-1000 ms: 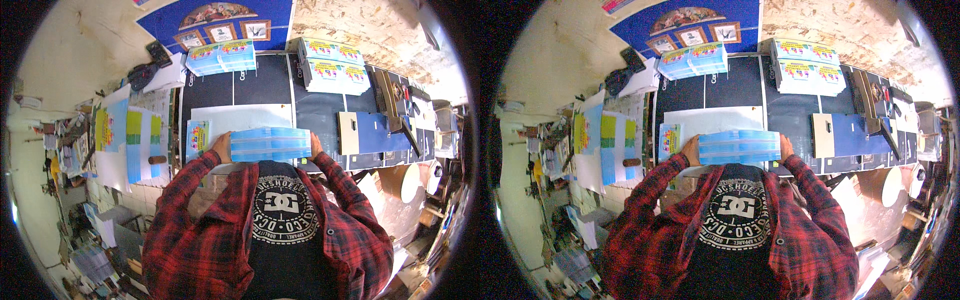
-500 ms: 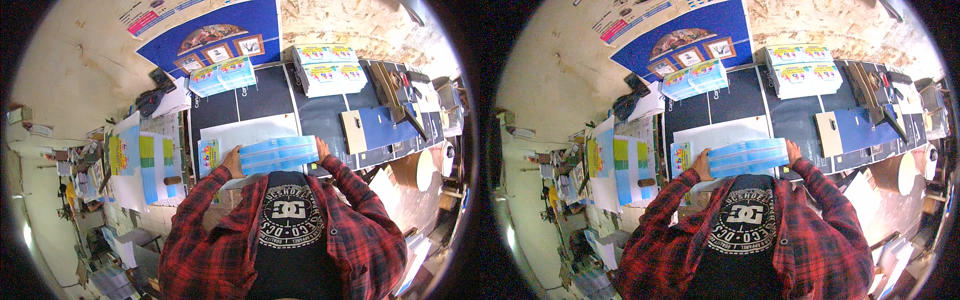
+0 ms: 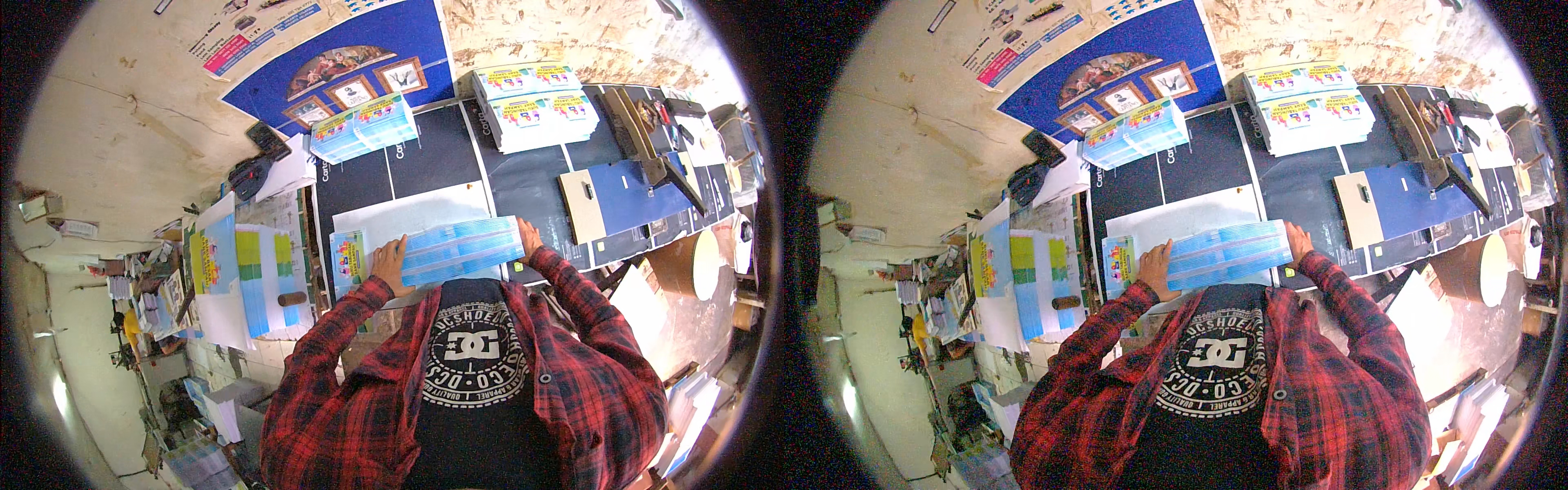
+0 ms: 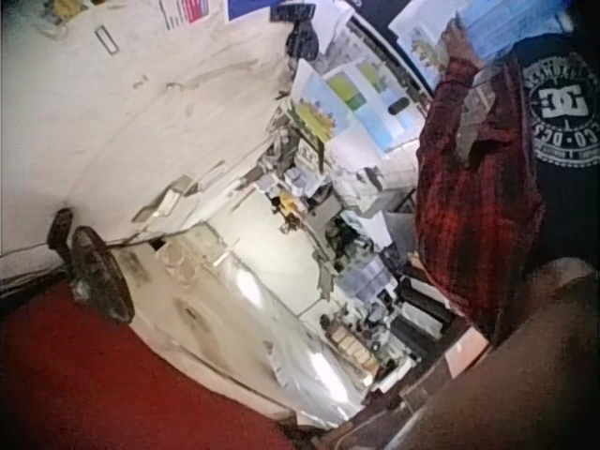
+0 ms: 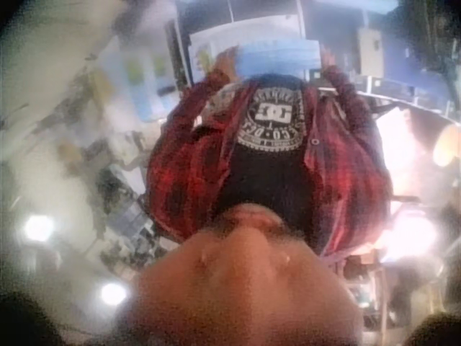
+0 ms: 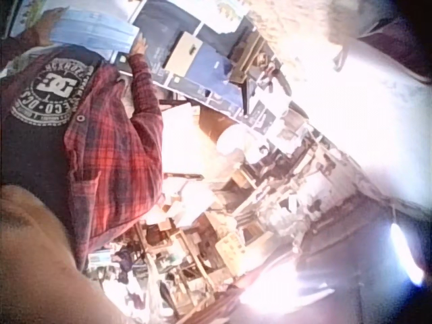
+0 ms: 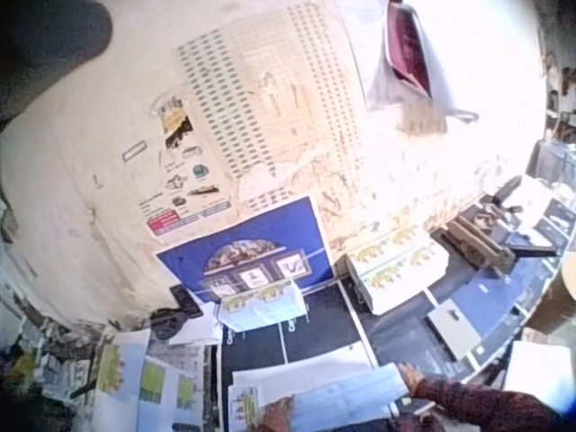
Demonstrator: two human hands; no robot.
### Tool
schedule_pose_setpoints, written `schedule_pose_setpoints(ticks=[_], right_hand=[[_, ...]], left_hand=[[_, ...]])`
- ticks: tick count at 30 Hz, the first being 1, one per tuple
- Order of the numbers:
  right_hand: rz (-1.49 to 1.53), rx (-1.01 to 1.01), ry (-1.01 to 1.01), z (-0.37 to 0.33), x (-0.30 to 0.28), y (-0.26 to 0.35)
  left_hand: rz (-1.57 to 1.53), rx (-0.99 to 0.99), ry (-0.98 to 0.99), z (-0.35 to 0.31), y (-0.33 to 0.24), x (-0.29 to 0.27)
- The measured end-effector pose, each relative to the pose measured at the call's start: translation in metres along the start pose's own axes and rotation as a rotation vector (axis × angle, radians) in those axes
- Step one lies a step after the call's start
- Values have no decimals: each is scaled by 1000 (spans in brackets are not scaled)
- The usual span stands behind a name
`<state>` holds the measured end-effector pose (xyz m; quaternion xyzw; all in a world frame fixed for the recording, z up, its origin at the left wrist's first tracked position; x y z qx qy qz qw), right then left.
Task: The person repeatedly picks up stacks of light blue printed paper sheets from a table, aligns them, and places them into neat piles. The person handles the papers by hand, moving them between different locations on the table to create organized stacks.
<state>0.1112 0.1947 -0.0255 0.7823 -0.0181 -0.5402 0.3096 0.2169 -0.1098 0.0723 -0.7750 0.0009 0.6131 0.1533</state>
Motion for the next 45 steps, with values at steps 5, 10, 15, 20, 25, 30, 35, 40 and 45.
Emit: schedule_pose_setpoints(ticks=[5,10,15,20,25,30,35,40,45], right_hand=[[8,-17,-21,0,-8,2],[45,1,-11,-1,-4,0],[49,-63,-20,1,9,-3],[130,-112,-31,0,1,0],[111,-138,-52,0,-4,5],[141,-182,-77,3,-4,5],[78,-380,-109,47,-42,19],[191,-697,324,142,-147,180],[-141,-706,912,233,-70,308]], left_hand=[[143,-26,22,20,-21,-9],[79,-8,-23,30,-46,-17],[215,-17,37,40,-47,-5],[47,-54,-44,44,-61,-9],[128,-5,-18,50,-64,-2],[-20,-19,2,55,-47,19],[-180,-137,-131,52,-27,1],[-631,-424,-309,24,-8,-40],[-1240,-589,-516,26,20,51]])
Point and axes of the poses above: each hand's wrist, its own z-axis towards the middle knuckle, its own x-axis out of the palm, y = z × x, the point moved 10 cm from there along z, towards the middle knuckle, and after that the axes turned 3 degrees about -y, right-handed, at the moved point
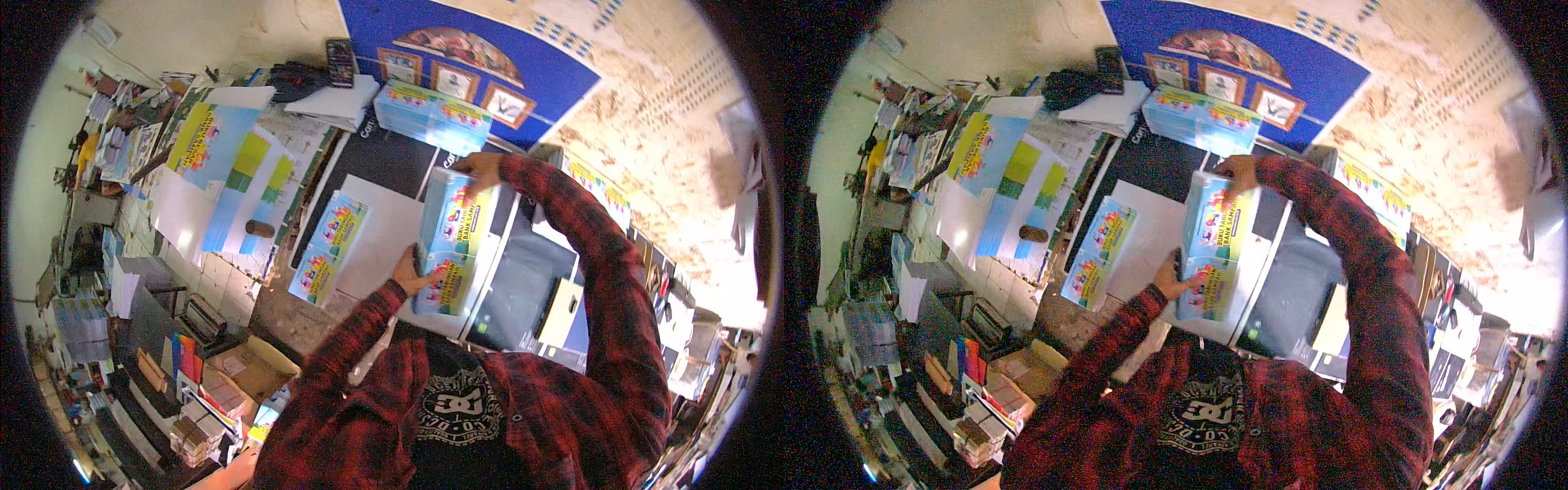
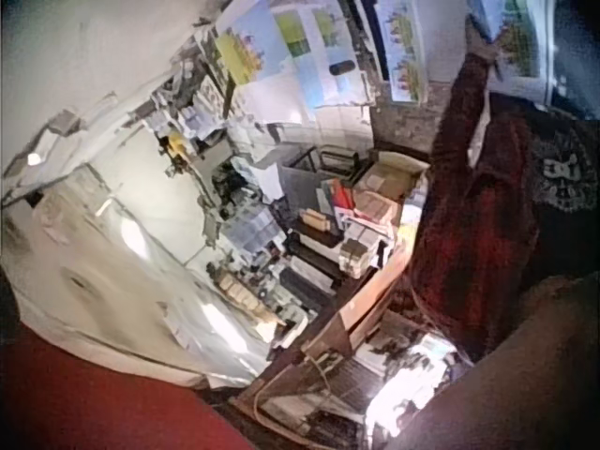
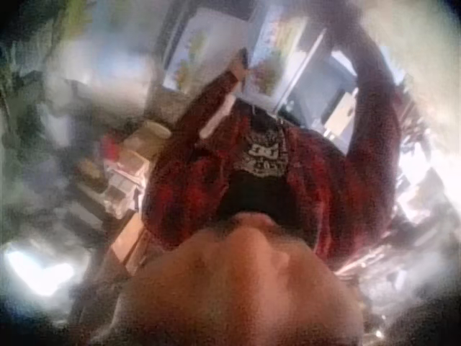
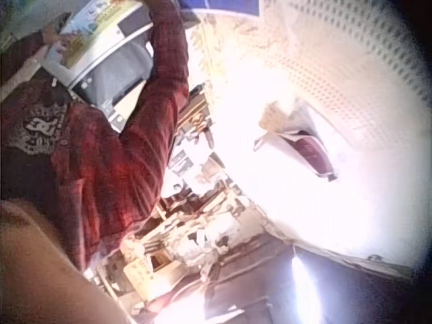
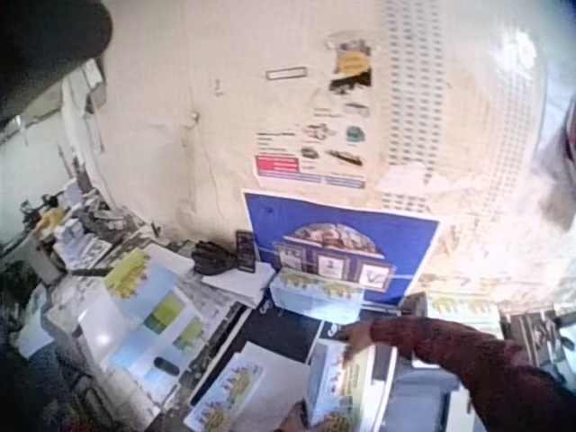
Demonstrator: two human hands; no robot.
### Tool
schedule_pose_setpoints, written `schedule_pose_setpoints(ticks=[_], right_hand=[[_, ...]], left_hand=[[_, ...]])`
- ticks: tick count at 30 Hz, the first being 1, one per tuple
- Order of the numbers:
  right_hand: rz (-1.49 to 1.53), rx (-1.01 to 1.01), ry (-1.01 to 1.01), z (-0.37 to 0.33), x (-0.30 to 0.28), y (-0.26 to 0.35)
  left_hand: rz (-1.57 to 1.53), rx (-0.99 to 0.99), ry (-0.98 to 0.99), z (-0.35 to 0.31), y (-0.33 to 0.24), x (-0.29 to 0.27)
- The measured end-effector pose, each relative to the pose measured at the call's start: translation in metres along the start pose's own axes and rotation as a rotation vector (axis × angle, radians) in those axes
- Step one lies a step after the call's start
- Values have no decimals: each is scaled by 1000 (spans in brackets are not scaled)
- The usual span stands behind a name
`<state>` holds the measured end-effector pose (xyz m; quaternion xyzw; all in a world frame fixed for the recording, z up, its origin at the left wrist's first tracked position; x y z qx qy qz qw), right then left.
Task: The person repeatedly picks up stacks of light blue printed paper sheets from a table, aligns them, and places them into neat piles. The person handles the papers by hand, moving them between different locations on the table to create organized stacks.
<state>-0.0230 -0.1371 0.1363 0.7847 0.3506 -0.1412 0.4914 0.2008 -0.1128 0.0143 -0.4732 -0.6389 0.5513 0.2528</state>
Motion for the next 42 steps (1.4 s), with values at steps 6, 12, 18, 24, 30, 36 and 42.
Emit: schedule_pose_setpoints(ticks=[6,12,18,24,30,36,42], right_hand=[[-152,15,528,169,20,17],[-448,-64,526,252,34,16],[-475,-327,-54,250,-22,68],[134,-343,-769,5,-126,73],[742,192,-1147,-204,-6,-88],[1098,499,-1262,-247,139,-117],[1086,404,-1129,-179,132,-119]], left_hand=[[-607,-79,-132,59,36,14],[-836,-249,-345,92,61,-1],[-1058,-317,-478,100,70,3],[-1165,-388,-528,148,58,11],[-1165,-456,-481,204,76,3],[-1091,-479,-533,220,46,12],[-1065,-493,-483,218,36,24]])
Point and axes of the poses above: each hand's wrist, its own z-axis towards the middle knuckle, its own x-axis out of the palm, y = z × x, the point moved 10 cm from there along z, towards the middle knuckle, and after that the axes turned 3 degrees about -y, right-handed, at the moved point
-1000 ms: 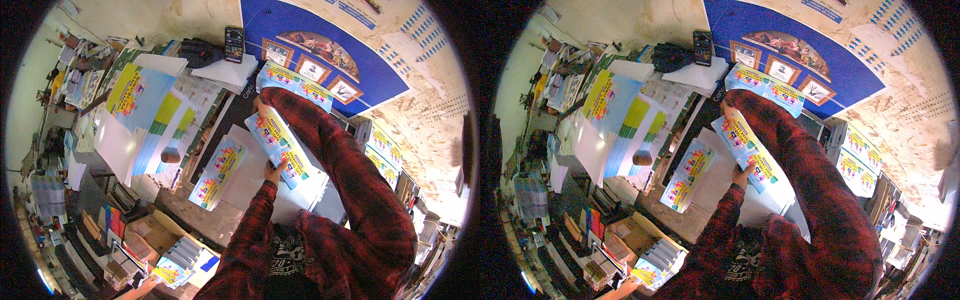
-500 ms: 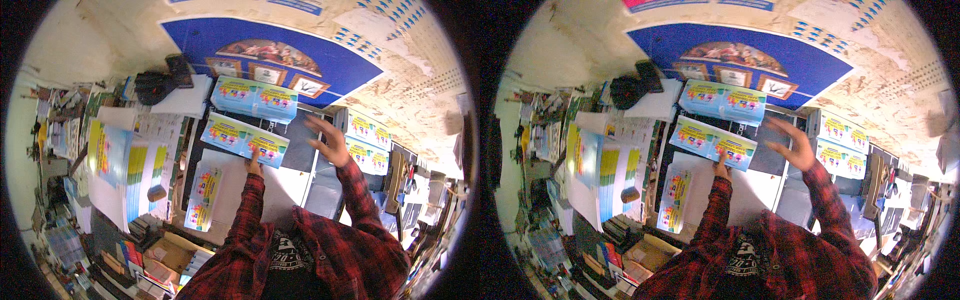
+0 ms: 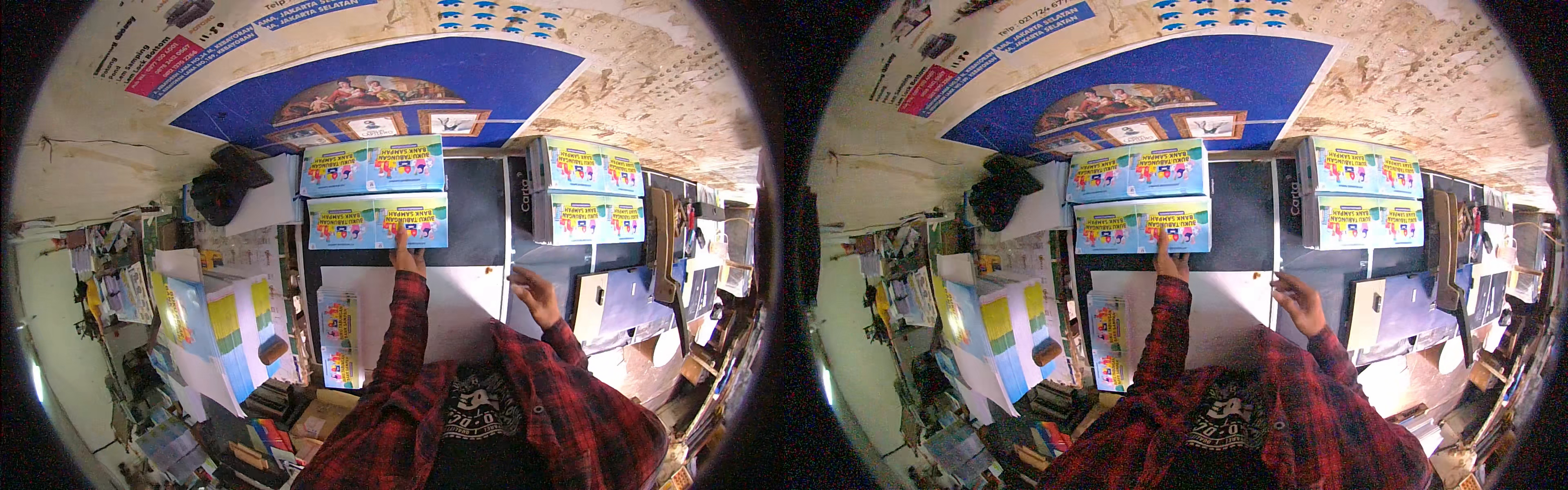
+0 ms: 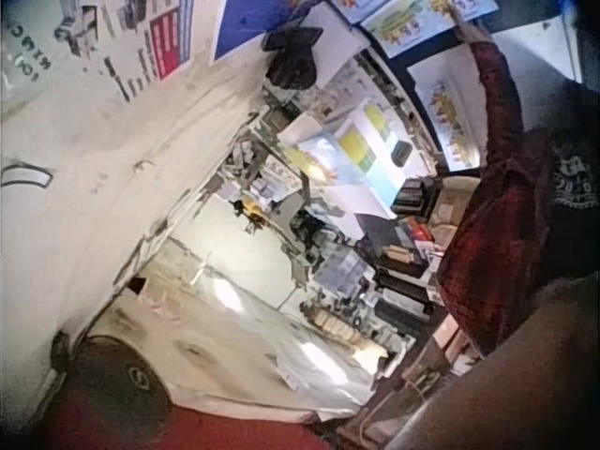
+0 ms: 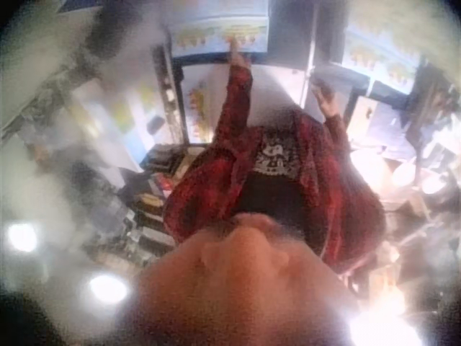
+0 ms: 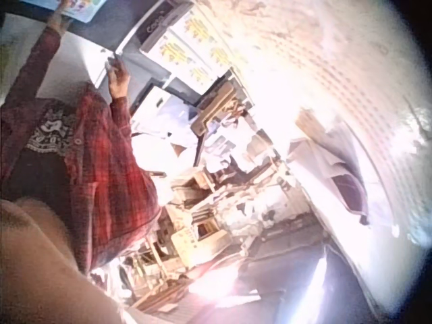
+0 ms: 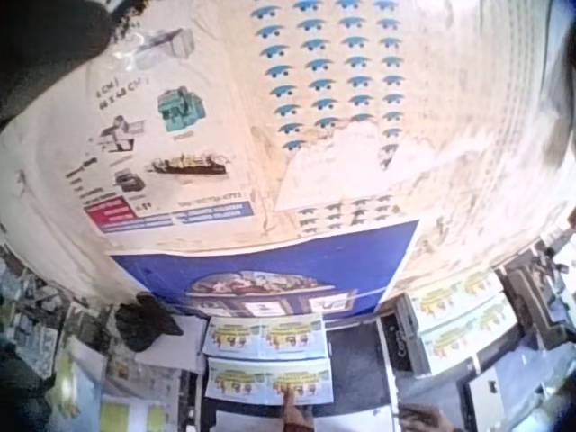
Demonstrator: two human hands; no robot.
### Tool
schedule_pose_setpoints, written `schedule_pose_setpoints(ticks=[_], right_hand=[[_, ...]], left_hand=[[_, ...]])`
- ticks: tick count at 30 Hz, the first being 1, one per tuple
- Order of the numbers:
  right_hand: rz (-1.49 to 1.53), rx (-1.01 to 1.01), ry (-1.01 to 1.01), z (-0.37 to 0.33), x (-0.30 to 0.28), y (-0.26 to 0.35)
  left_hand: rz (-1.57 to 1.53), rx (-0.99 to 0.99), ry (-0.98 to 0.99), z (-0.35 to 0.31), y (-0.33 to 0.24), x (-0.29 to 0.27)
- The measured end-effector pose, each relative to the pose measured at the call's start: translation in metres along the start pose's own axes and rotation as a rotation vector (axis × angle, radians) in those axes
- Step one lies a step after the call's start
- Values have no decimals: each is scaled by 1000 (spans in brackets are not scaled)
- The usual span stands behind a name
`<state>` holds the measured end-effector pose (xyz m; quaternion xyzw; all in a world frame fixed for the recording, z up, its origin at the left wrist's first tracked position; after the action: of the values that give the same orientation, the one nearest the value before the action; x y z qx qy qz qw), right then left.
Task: The person repeatedly picks up stacks of light blue printed paper sheets from a table, aligns them, and places them into neat piles. The person handles the papers by hand, moving them between different locations on the table to create organized stacks.
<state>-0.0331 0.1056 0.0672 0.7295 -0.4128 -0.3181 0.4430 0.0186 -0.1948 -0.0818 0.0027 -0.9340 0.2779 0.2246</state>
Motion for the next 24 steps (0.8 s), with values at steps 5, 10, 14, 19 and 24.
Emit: schedule_pose_setpoints(ticks=[5,10,14,19,24], right_hand=[[65,64,198,57,58,-32],[407,394,316,69,137,-69],[739,500,303,71,183,-75],[1033,353,347,100,208,-27],[1123,303,240,114,203,6]], left_hand=[[185,-112,-32,-3,-8,9],[85,-198,26,0,-18,3],[-115,149,-97,-38,-89,23],[-338,362,38,0,-120,32],[-414,420,92,17,-123,38]])
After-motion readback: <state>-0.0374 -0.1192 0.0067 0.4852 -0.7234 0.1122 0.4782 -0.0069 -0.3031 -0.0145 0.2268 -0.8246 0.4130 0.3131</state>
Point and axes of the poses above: each hand's wrist, its own z-axis towards the middle knuckle, its own x-axis out of the palm, y = z × x, the point moved 10 cm from there along z, towards the middle knuckle, and after that the axes turned 3 degrees about -y, right-handed, at the moved point
